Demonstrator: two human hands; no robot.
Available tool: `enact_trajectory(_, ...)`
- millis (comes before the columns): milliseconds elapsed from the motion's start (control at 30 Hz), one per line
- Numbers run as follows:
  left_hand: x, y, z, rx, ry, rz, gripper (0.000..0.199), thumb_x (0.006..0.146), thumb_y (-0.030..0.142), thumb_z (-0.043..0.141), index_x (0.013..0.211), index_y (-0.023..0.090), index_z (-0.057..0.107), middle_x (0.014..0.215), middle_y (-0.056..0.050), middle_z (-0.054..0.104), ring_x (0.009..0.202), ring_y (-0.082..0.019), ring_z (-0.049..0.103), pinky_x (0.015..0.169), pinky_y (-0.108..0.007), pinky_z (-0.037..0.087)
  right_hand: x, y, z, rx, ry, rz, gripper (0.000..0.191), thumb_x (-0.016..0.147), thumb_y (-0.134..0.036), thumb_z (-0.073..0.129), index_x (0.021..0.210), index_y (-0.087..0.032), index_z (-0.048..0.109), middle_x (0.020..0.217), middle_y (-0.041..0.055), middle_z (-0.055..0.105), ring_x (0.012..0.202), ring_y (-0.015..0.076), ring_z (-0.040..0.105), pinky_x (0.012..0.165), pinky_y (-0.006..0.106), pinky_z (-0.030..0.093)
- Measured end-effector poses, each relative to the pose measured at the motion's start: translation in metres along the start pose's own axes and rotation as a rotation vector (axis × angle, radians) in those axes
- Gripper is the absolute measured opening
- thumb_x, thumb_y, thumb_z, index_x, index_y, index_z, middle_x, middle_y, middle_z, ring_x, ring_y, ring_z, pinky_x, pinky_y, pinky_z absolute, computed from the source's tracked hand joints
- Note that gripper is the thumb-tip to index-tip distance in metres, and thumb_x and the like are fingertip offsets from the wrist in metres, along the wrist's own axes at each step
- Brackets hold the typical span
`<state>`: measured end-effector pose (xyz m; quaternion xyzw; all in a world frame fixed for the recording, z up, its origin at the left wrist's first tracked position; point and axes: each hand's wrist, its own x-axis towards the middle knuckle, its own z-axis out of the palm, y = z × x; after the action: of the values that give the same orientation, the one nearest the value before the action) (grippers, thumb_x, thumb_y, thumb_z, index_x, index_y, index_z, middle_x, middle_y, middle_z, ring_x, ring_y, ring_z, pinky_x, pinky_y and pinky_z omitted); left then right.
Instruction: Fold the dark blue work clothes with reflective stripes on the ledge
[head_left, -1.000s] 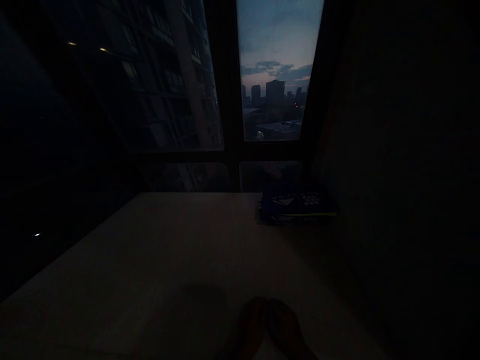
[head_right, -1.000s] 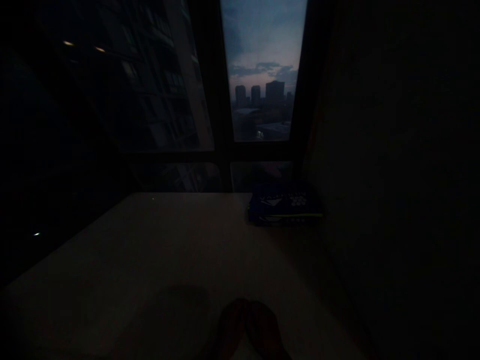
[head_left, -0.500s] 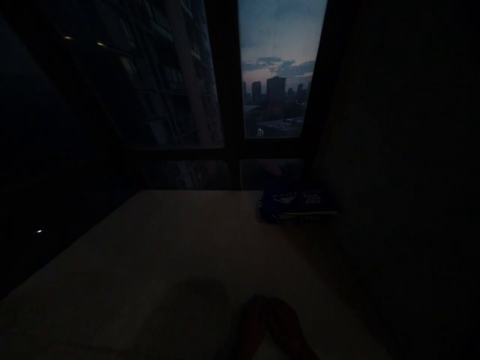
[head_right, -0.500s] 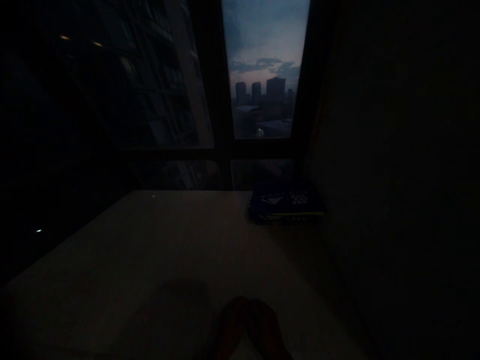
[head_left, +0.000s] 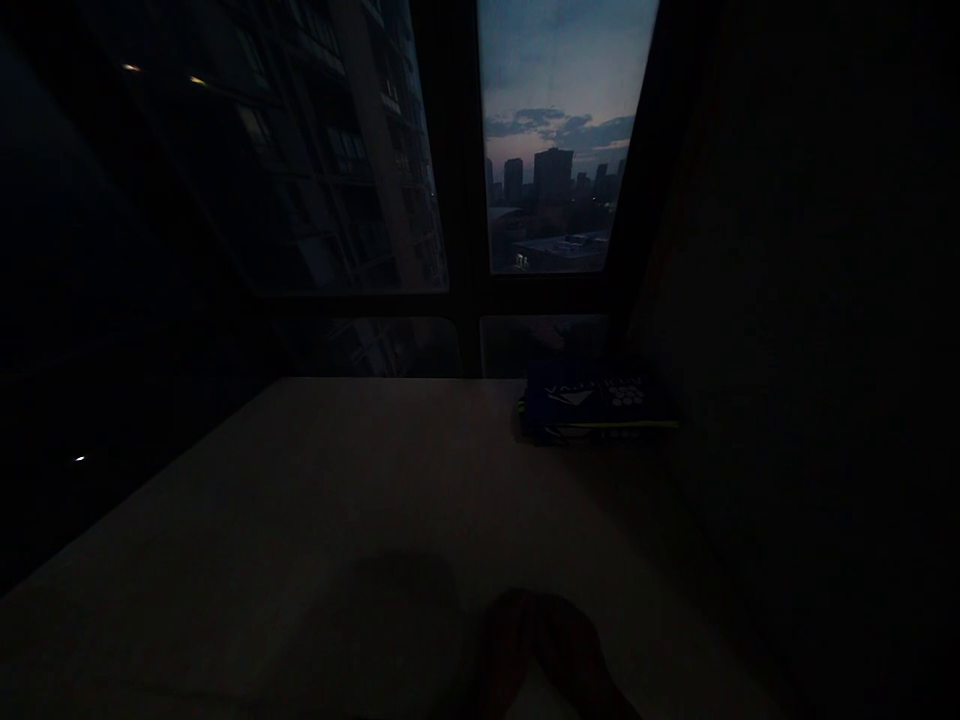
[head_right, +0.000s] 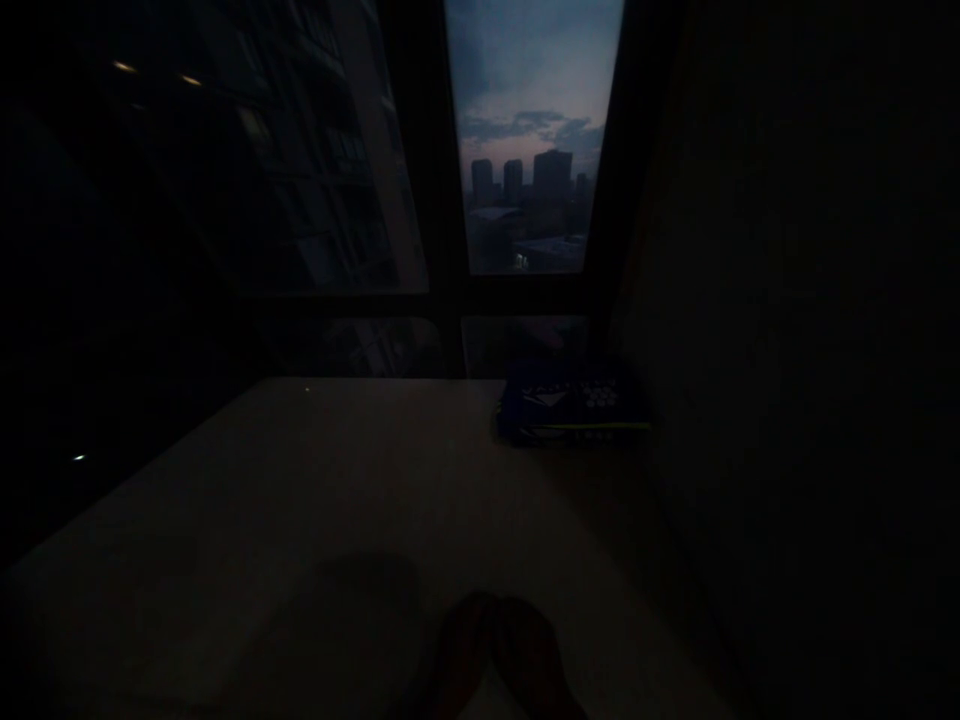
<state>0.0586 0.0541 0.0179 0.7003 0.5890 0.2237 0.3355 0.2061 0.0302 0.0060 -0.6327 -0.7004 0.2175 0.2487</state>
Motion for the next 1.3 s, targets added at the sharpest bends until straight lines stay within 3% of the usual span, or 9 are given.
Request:
enact_trajectory(267,0.001,-0.014,0.011,0.029,0.007,-0.010,0.044,0.091,0.035,0.042,0.121,0.021,0.069,0.129,-0.011,0.068,0.122,-0.026,0.062,0.111,-0.043,0.046,-0.001,0.001,0.002,0.013,0.030,0.011,0.038,0.096,-0.037,0.042,0.113,-0.023,0.073,0.116,0.0095,0.074,0.105,0.0241,0.070,0.095,0.036,0.054)
enact_trajectory(667,0.002,-0.009,0.005,-0.010,-0.015,0.006,0.048,0.093,0.040,0.035,0.119,0.019,0.071,0.125,-0.014,0.070,0.117,-0.025,0.064,0.109,-0.041,0.046,-0.002,-0.002,0.001,0.013,0.019,0.022,0.043,0.098,-0.037,0.036,0.112,-0.022,0.073,0.117,0.0102,0.073,0.103,0.0234,0.070,0.096,0.037,0.052)
enact_trajectory(833,0.006,-0.004,0.004,0.021,-0.030,-0.104,0.045,0.089,0.037,0.042,0.119,0.018,0.070,0.129,-0.013,0.068,0.122,-0.025,0.061,0.111,-0.040,0.044,0.000,-0.005,-0.004,0.059,0.033,0.016,0.041,0.097,-0.039,0.039,0.112,-0.023,0.073,0.113,0.0092,0.075,0.101,0.0228,0.070,0.094,0.035,0.052)
enact_trajectory(967,0.012,0.010,-0.011,-0.015,-0.042,-0.146,0.043,0.089,0.040,0.041,0.113,0.021,0.071,0.125,-0.010,0.071,0.116,-0.023,0.064,0.105,-0.037,0.049,-0.003,-0.007,-0.004,0.107,0.020,0.054,0.043,0.099,-0.043,0.037,0.114,-0.025,0.073,0.118,0.0083,0.073,0.104,0.0217,0.070,0.093,0.032,0.054)
enact_trajectory(1133,0.014,0.013,-0.050,0.086,0.034,-0.193,0.039,0.090,0.045,0.046,0.110,0.024,0.072,0.122,-0.008,0.072,0.117,-0.024,0.063,0.104,-0.041,0.048,-0.003,0.011,0.004,0.023,0.142,0.147,0.043,0.096,-0.049,0.042,0.114,-0.026,0.073,0.115,0.0075,0.074,0.102,0.0242,0.071,0.087,0.036,0.057)
enact_trajectory(1200,0.011,0.010,-0.067,0.141,0.048,-0.233,0.037,0.090,0.046,0.053,0.112,0.021,0.069,0.122,-0.009,0.070,0.115,-0.024,0.063,0.102,-0.045,0.050,0.015,0.024,-0.009,-0.051,0.160,0.135,0.040,0.093,-0.045,0.044,0.115,-0.026,0.073,0.116,0.0085,0.074,0.104,0.0257,0.070,0.089,0.038,0.056)
enact_trajectory(1300,0.005,0.007,-0.085,0.179,0.053,-0.246,0.036,0.091,0.045,0.058,0.116,0.019,0.063,0.122,-0.008,0.066,0.107,-0.021,0.064,0.094,-0.044,0.054,0.064,0.045,-0.060,-0.122,0.230,0.148,0.040,0.090,-0.036,0.045,0.117,-0.023,0.072,0.120,0.0131,0.071,0.110,0.0291,0.067,0.095,0.044,0.052)
